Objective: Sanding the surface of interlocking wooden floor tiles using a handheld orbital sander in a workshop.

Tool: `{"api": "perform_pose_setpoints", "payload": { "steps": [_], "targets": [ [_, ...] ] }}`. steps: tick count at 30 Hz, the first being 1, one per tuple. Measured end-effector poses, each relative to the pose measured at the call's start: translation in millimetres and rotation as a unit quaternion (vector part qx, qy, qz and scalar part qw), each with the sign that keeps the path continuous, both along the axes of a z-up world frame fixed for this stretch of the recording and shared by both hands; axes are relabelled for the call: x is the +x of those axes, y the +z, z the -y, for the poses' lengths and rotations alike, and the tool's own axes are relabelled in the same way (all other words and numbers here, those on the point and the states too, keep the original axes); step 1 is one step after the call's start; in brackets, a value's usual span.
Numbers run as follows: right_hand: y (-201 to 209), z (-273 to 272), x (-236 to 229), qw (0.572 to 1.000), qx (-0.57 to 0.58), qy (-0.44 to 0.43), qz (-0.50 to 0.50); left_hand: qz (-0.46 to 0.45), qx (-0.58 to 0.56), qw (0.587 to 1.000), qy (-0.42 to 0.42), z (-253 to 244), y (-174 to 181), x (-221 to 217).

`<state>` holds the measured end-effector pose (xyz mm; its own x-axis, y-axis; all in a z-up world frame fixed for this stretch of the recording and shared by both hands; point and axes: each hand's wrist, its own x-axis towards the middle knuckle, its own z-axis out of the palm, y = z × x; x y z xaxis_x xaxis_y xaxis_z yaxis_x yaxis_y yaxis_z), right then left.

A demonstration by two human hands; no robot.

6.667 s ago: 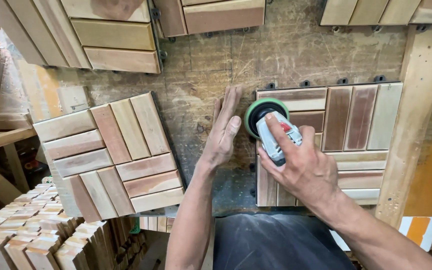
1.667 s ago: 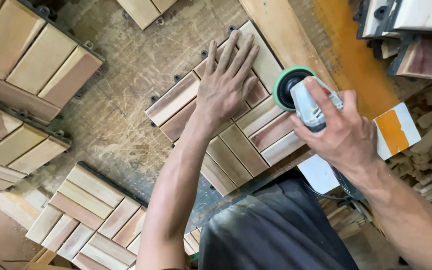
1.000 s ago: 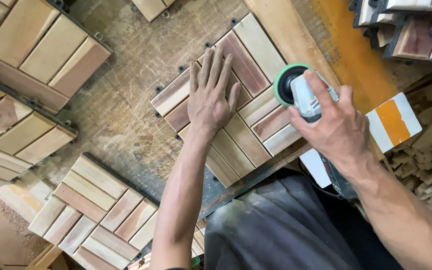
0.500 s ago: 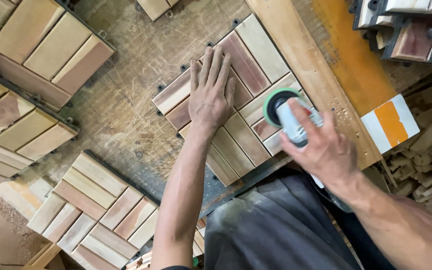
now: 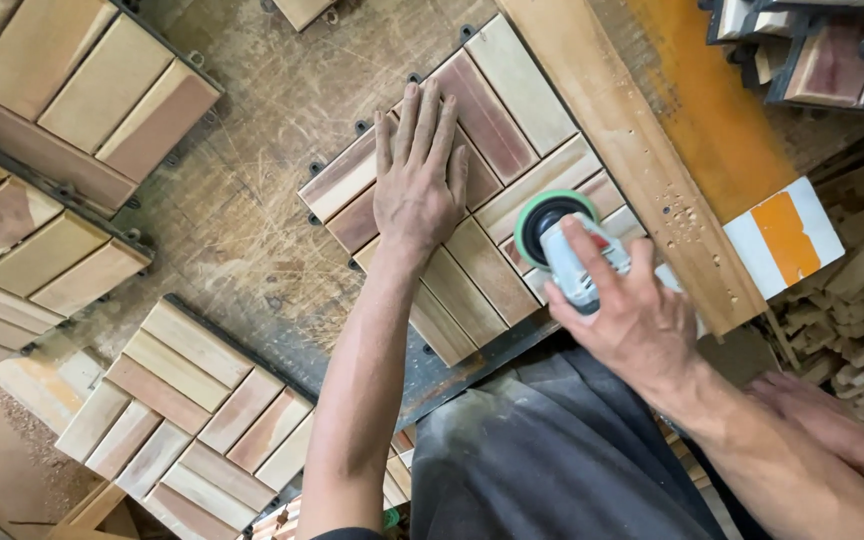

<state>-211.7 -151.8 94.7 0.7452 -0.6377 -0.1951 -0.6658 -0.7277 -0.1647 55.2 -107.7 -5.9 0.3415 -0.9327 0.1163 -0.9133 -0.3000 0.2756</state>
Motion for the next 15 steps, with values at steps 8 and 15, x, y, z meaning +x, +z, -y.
{"api": "perform_pose_setpoints", "payload": {
  "steps": [8,15],
  "targets": [
    [-1.9,-9.7,-2.0,0.999,-0.021,0.037,0.003,0.005,-0.006,1.0,0.005,-1.4,-2.5,-1.9],
    [5.1,36.6,0.9,0.996,-0.063,-0.055,-0.036,-0.003,-0.004,1.0,0.01,-1.4,-2.5,-2.2]
  ]
}}
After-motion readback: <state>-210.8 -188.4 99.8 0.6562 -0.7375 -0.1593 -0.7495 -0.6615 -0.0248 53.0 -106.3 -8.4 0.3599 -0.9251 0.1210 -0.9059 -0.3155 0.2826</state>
